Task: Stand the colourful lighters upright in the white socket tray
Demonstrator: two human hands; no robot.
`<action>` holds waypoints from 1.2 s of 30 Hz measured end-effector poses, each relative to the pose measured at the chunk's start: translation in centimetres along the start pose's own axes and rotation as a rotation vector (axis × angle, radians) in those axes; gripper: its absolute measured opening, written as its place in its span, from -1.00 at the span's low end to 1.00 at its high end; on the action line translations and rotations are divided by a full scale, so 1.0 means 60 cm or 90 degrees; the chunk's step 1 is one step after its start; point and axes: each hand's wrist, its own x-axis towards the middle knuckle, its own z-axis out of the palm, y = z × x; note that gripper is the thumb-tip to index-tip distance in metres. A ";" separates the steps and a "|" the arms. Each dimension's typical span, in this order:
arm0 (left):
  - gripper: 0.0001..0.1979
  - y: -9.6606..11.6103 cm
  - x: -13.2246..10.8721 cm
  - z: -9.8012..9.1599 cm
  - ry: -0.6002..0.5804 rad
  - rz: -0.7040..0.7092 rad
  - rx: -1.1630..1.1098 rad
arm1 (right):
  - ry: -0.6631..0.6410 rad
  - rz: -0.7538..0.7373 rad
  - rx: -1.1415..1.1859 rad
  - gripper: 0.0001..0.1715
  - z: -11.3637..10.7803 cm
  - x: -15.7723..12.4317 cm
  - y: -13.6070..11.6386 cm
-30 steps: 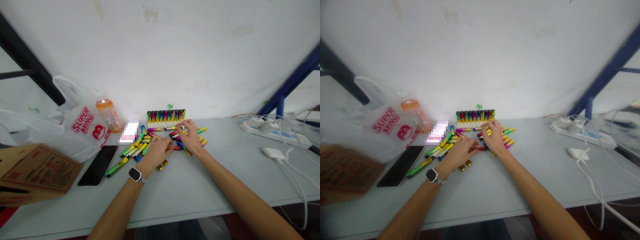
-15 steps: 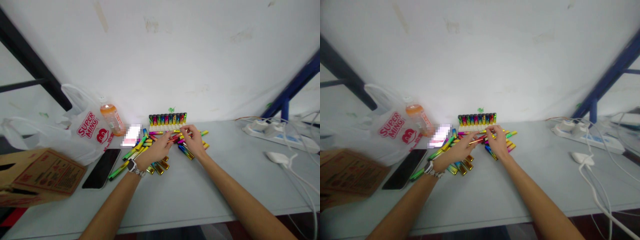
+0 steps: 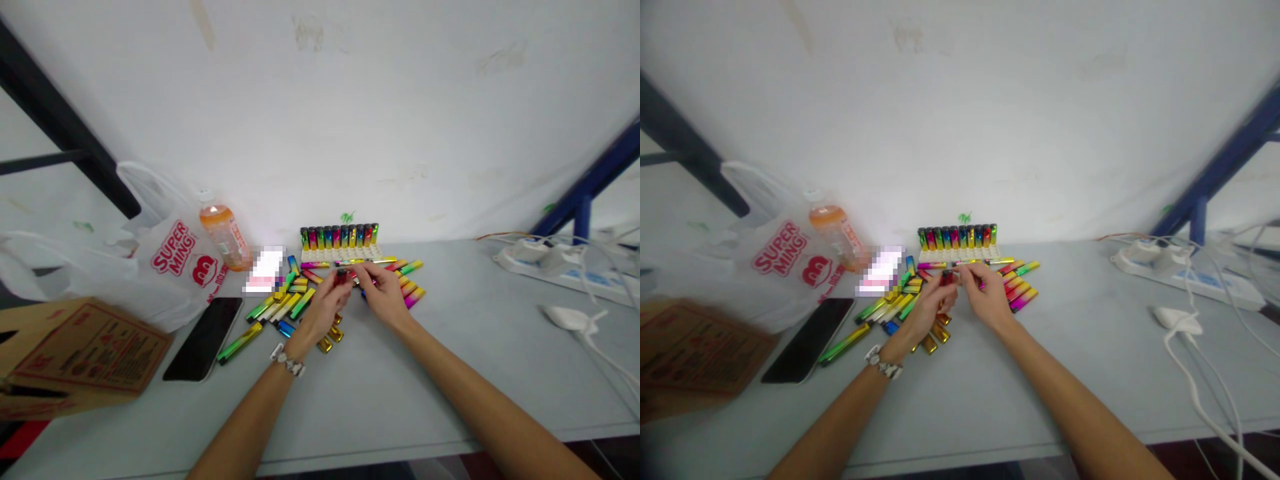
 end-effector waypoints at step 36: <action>-0.55 0.001 -0.006 0.020 0.175 -0.007 0.052 | -0.068 0.053 0.043 -0.27 0.012 -0.022 0.009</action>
